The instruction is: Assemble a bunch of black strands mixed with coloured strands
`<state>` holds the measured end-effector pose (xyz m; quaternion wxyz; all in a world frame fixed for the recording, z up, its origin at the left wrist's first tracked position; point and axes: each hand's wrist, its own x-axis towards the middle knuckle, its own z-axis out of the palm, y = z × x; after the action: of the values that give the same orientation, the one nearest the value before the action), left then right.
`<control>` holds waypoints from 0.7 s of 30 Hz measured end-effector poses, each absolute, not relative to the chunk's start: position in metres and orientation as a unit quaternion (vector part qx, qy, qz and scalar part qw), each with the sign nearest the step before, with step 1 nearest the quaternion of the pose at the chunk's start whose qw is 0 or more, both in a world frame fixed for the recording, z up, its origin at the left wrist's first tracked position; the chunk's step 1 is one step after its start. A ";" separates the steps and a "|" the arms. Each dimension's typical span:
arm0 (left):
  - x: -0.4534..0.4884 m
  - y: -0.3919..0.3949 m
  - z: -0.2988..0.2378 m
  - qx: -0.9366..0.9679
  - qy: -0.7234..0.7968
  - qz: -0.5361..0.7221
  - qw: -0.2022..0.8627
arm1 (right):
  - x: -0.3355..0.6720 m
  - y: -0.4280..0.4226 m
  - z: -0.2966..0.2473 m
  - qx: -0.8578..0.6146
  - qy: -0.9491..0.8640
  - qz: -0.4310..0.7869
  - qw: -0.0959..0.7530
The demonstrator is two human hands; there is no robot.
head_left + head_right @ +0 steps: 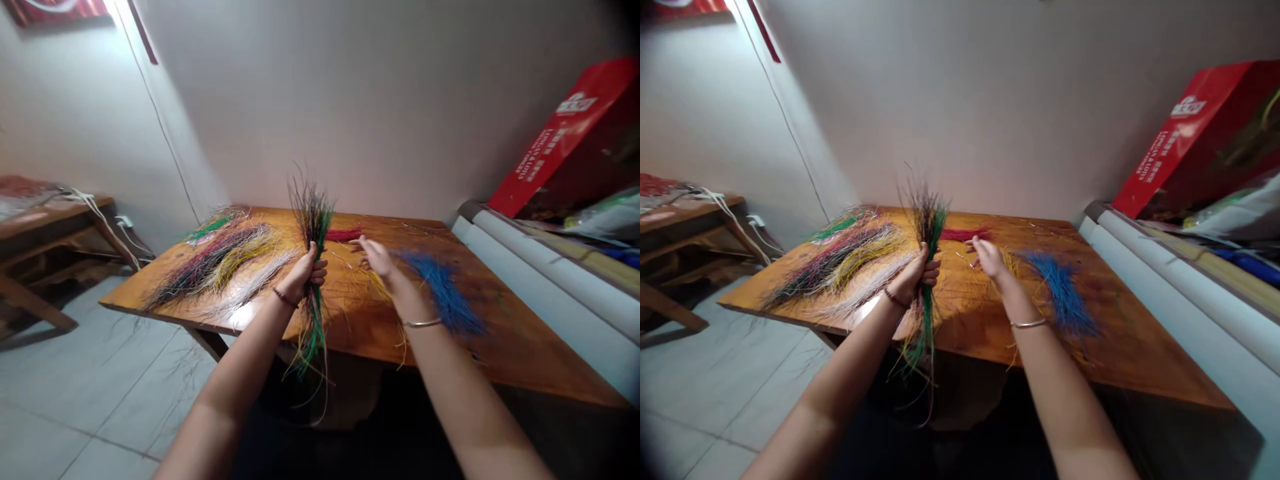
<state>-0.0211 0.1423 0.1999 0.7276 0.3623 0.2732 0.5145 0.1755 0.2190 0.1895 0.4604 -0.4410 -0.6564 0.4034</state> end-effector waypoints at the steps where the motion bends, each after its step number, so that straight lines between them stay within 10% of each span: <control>1: -0.015 0.159 0.192 0.367 0.272 0.511 0.728 | 0.158 0.217 0.185 -0.408 -0.631 0.467 0.466; 21: 0.001 0.192 0.140 0.404 0.324 0.478 0.709 | 0.131 0.224 0.148 -0.377 -0.586 0.508 0.506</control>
<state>0.0007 0.1920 0.1397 0.7094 0.4044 0.3236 0.4781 0.1311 0.2240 0.1485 0.5063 -0.3773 -0.5859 0.5080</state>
